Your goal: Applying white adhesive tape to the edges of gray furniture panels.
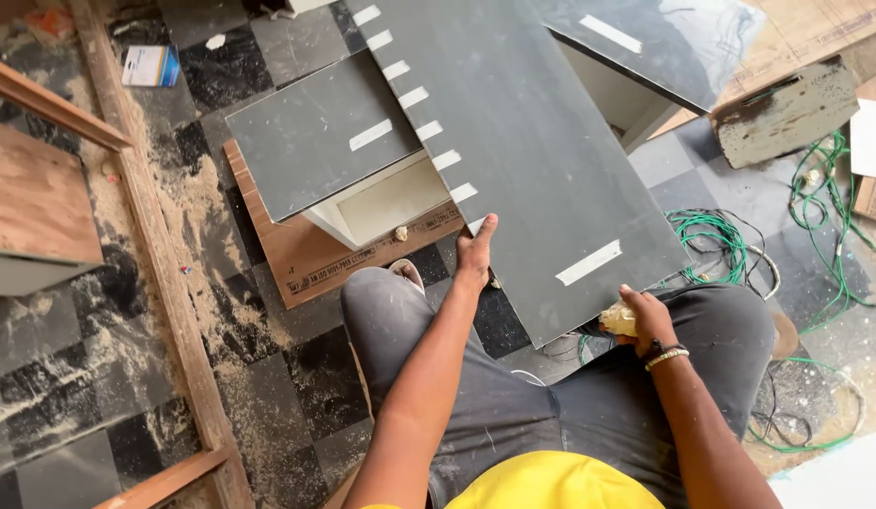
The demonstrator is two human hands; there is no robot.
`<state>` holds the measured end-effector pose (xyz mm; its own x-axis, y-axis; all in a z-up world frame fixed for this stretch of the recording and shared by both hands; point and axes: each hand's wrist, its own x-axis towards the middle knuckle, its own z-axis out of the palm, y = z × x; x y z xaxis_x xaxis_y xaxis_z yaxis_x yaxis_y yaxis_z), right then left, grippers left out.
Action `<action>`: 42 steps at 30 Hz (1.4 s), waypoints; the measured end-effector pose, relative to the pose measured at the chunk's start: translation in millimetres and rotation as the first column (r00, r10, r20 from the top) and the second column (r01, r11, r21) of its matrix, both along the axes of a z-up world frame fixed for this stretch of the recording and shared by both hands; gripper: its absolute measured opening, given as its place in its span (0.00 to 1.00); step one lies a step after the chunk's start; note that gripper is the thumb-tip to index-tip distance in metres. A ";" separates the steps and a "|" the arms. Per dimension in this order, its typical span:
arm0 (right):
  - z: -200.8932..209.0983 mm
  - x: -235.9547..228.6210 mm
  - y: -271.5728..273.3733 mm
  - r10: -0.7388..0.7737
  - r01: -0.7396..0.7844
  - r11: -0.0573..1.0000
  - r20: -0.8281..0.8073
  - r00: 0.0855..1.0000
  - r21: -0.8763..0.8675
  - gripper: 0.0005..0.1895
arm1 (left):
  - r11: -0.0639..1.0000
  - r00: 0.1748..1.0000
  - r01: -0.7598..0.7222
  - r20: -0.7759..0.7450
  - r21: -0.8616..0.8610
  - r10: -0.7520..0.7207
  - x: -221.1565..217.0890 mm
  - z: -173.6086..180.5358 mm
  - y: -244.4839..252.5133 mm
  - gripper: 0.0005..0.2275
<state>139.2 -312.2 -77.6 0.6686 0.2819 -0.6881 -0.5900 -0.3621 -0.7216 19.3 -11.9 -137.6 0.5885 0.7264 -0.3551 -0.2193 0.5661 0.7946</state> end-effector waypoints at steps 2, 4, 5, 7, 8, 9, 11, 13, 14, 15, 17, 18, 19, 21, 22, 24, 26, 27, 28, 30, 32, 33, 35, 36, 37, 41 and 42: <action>3.9 -1.2 -4.3 -0.001 0.001 1.000 0.011 1.000 0.020 0.20 | 1.000 1.000 -0.008 0.017 -0.015 0.008 -5.5 4.0 -6.1 0.22; 7.8 0.2 -5.9 0.008 -0.009 0.999 0.023 1.000 0.038 0.20 | 0.999 0.999 -0.025 0.033 -0.033 0.026 -9.3 4.5 -11.1 0.22; 8.9 0.8 -6.3 0.013 -0.014 0.999 0.030 0.999 0.044 0.19 | 0.999 0.998 -0.046 0.035 -0.029 0.047 -11.0 2.6 -13.9 0.22; 12.7 2.0 -7.1 0.022 -0.024 0.998 0.033 0.999 0.051 0.19 | 0.997 0.997 -0.071 0.034 -0.024 0.072 -15.4 2.6 -19.8 0.22; 15.3 2.3 -7.4 0.023 -0.025 0.999 0.047 0.999 0.030 0.19 | 0.996 0.996 -0.085 0.031 -0.035 0.086 -18.4 4.8 -23.0 0.21; 18.7 4.7 -7.1 0.029 -0.030 1.000 0.064 0.998 0.008 0.18 | 0.993 0.994 -0.104 0.031 -0.047 0.106 -20.5 6.9 -26.4 0.21; 24.5 8.5 -8.4 0.034 -0.035 0.999 0.084 0.996 0.016 0.17 | 0.990 0.990 -0.131 0.033 -0.059 0.133 -23.1 4.8 -32.5 0.20; 31.5 12.4 -5.8 0.040 -0.043 0.999 0.102 0.994 0.024 0.17 | 0.984 0.986 -0.161 0.034 -0.070 0.163 -28.4 3.6 -37.8 0.20; 35.8 14.6 -3.3 0.062 -0.063 0.998 0.109 0.992 0.002 0.16 | 0.980 0.982 -0.180 0.044 -0.087 0.184 -31.7 3.5 -40.7 0.20; 40.8 17.8 -0.8 0.082 -0.080 0.997 0.120 0.989 -0.020 0.15 | 0.975 0.978 -0.196 0.056 -0.103 0.202 -33.1 3.8 -43.1 0.19; 44.5 25.7 3.6 0.098 -0.095 0.995 0.133 0.986 -0.026 0.16 | 0.968 0.974 -0.203 0.071 -0.146 0.215 -39.0 13.5 -46.1 0.19; 46.6 30.0 5.8 0.105 -0.101 0.994 0.147 0.984 -0.034 0.17 | 0.961 0.972 -0.200 0.086 -0.190 0.219 -41.1 18.4 -47.5 0.18; 40.4 39.1 6.8 0.111 -0.107 0.994 0.150 0.982 -0.035 0.17 | 0.960 0.970 -0.205 0.089 -0.191 0.225 -43.4 24.3 -48.8 0.18; 27.4 56.4 9.5 0.139 -0.134 0.990 0.198 0.970 -0.039 0.17 | 0.957 0.973 -0.180 0.100 -0.228 0.207 -49.1 35.5 -51.3 0.18; 34.5 62.7 16.0 0.145 -0.140 0.989 0.199 0.969 -0.040 0.17 | 0.956 0.972 -0.185 0.101 -0.228 0.212 -50.8 32.7 -52.1 0.18; 48.3 74.9 30.5 0.184 -0.148 0.973 0.208 0.961 -0.178 0.17 | 0.968 0.982 -0.138 0.099 -0.209 0.162 -54.6 27.5 -53.0 0.17; 38.8 94.5 41.7 0.196 -0.155 0.974 0.268 0.943 -0.166 0.18 | 0.975 0.987 -0.119 0.086 -0.187 0.137 -52.2 27.0 -48.2 0.16; 33.3 103.2 46.4 0.199 -0.154 0.975 0.323 0.925 -0.159 0.18 | 0.981 0.992 -0.091 0.068 -0.170 0.104 -52.1 26.3 -46.8 0.16; 31.0 110.3 52.8 0.205 -0.161 0.974 0.323 0.924 -0.156 0.18 | 0.981 0.992 -0.098 0.067 -0.167 0.111 -50.7 32.4 -43.9 0.16; 26.1 123.6 63.2 0.081 -0.069 0.997 0.357 0.931 -0.047 0.18 | 0.987 0.999 -0.033 0.011 -0.154 0.035 -48.5 43.8 -40.9 0.14; 30.2 121.5 64.3 0.013 -0.028 0.999 0.370 0.929 0.035 0.18 | 0.987 1.000 0.003 0.013 -0.162 -0.001 -48.4 36.0 -44.2 0.13; 33.1 122.1 68.0 -0.057 0.010 0.992 0.385 0.921 0.123 0.17 | 0.986 0.999 0.038 0.023 -0.164 -0.035 -47.3 32.7 -43.9 0.13; 30.0 114.4 69.1 -0.089 0.022 0.989 0.474 0.876 0.146 0.17 | 0.984 0.998 0.052 0.043 -0.168 -0.045 -45.1 25.3 -44.2 0.12; 27.8 110.2 68.4 -0.128 0.037 0.985 0.559 0.820 0.170 0.17 | 0.983 0.996 0.073 0.066 -0.171 -0.062 -43.8 21.1 -44.6 0.12; 31.1 109.2 69.0 -0.130 0.043 0.985 0.557 0.820 0.166 0.17 | 0.981 0.996 0.078 0.064 -0.175 -0.068 -41.2 22.0 -44.2 0.12; 41.6 100.5 59.1 -0.326 0.069 0.881 0.495 0.806 0.467 0.13 | 0.982 0.996 0.089 0.024 -0.166 -0.086 -36.2 19.1 -47.5 0.11; 44.4 97.2 55.1 -0.278 0.016 0.887 0.505 0.817 0.462 0.12 | 0.985 0.996 0.090 0.004 -0.146 -0.091 -36.3 18.1 -48.1 0.10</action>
<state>236.5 -257.1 -33.2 0.9473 0.3185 -0.0336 -0.0720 0.1095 -0.9914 -17.0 -60.0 -119.5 0.6483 0.6104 -0.4551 -0.1599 0.6936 0.7024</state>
